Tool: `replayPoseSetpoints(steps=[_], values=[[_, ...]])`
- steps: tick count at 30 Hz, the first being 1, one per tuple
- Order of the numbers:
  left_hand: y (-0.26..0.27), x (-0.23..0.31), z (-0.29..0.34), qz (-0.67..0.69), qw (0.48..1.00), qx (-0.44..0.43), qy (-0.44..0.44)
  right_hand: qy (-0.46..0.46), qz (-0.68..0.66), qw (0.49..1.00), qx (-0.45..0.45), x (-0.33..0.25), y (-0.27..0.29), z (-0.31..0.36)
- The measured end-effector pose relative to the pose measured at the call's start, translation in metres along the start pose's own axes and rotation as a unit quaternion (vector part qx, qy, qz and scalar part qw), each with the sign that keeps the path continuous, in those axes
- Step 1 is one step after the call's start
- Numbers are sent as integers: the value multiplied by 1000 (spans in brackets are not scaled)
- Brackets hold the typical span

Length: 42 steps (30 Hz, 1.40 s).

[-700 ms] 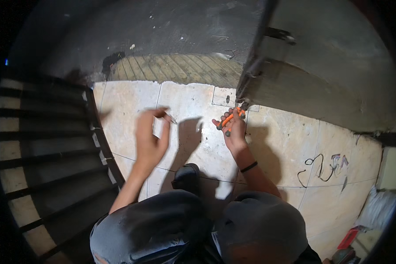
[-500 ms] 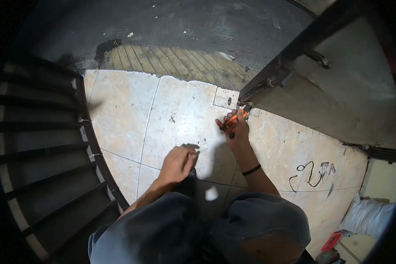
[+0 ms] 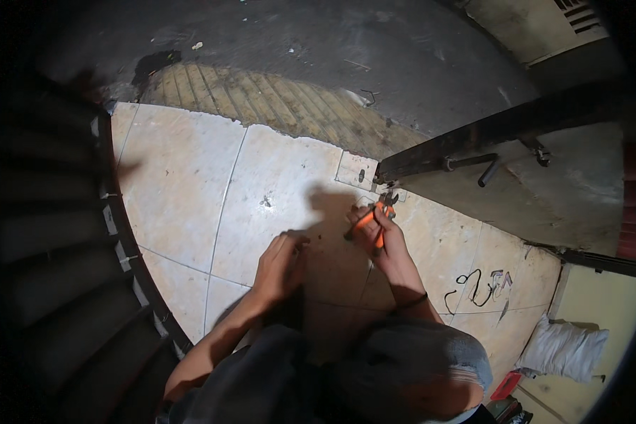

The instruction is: The person uses pliers to pull and twist wire fasteners by hand, securing a metal sheet to the frame of a gate.

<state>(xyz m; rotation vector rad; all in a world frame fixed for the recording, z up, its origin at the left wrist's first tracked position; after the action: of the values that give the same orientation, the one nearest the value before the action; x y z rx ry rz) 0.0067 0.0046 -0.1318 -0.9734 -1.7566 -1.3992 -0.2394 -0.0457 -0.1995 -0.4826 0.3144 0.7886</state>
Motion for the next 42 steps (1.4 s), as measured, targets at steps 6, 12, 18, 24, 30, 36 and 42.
replayPoseSetpoints(steps=[6, 12, 18, 24, 30, 36, 42], values=[[-27, 51, -65, 77, 992, 10, -101, -2, 171, 983, -66, -65, 33, 107], [-72, 109, -115, 70, 989, 45, -122, 68, 507, 856, 68, -160, 0, 178], [-109, 139, -122, 64, 978, 120, -158, 68, 642, 759, 85, -204, -32, 197], [-125, 135, -118, 53, 978, 135, -152, 82, 704, 701, 81, -210, -56, 178], [-134, 132, -114, 74, 976, 154, -137, 44, 666, 742, 59, -218, -66, 177], [-131, 133, -114, 61, 978, 130, -149, -2, 692, 722, 32, -221, -79, 191], [-112, 142, -121, 68, 975, 163, -134, 32, 671, 740, 31, -220, -70, 189]])
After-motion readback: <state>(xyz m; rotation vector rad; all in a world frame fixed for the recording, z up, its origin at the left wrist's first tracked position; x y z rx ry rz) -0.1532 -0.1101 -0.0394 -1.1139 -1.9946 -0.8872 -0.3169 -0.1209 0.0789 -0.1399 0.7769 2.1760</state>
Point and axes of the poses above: each hand's wrist, its own z-axis away from the middle knuckle, its own y-axis out of the back of the hand, x = y × z, the point moved 4 cm from there along -z, towards the middle knuckle, and after that the axes turned 13 degrees about x, right-handed, at the moved point
